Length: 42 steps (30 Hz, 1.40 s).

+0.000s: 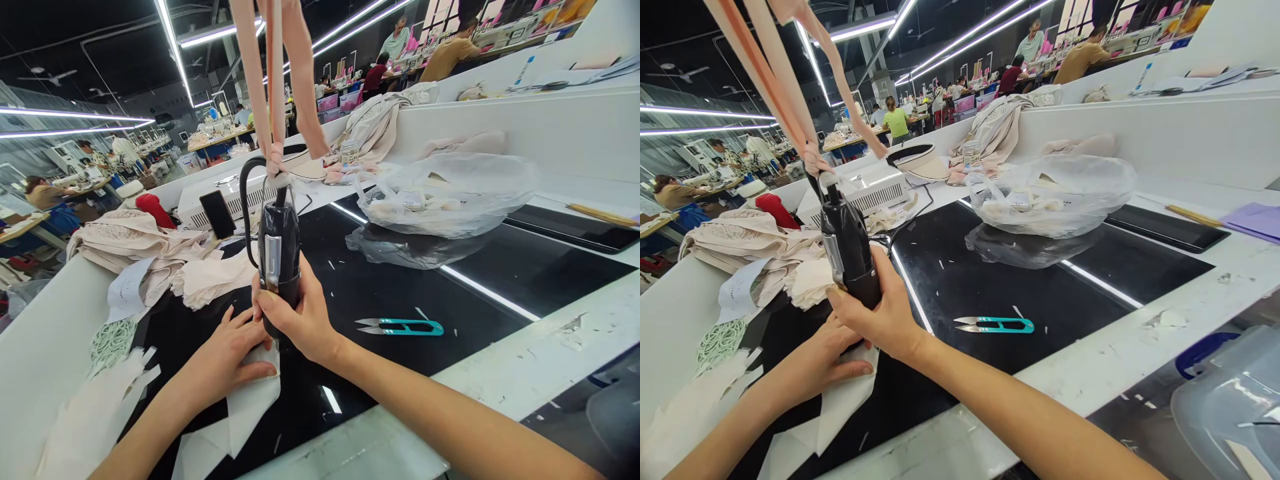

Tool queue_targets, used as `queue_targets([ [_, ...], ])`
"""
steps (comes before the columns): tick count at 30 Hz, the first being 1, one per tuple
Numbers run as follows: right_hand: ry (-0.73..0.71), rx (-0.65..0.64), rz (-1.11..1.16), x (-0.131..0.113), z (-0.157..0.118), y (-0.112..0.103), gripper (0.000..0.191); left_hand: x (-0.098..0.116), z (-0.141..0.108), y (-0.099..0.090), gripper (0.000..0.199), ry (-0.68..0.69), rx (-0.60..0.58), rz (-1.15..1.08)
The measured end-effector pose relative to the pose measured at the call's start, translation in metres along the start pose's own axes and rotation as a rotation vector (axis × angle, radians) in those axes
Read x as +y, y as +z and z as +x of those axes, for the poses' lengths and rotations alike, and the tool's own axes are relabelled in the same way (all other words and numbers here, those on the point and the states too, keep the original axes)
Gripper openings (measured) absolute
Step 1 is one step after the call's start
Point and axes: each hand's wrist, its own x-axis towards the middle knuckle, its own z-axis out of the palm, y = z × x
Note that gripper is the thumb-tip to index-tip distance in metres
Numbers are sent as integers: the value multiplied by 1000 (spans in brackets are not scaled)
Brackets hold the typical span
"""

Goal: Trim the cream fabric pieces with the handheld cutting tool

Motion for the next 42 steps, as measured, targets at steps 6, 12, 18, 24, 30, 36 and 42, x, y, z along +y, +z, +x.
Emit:
queue_targets([
  [6,-13,4,60,-6,-1,-1,33,0,0,0,21,17,9,16],
  [12,4,12,87,-10,-6,-2,38,-7,-1,5,24,53,31,49],
  [18,16,19,99,-9,-8,1,38,-7,0,5,21,31,15,12],
  [24,9,17,75,-8,-9,2,37,-3,-1,2,26,17,25,5],
  [30,9,8,76,-7,-9,1,43,-8,-6,7,23,38,57,63],
  [36,9,25,59,-7,-10,2,39,-9,-12,13,50,126,146,181],
  [42,4,-7,90,-7,-12,2,36,4,-11,6,16,141,44,137],
])
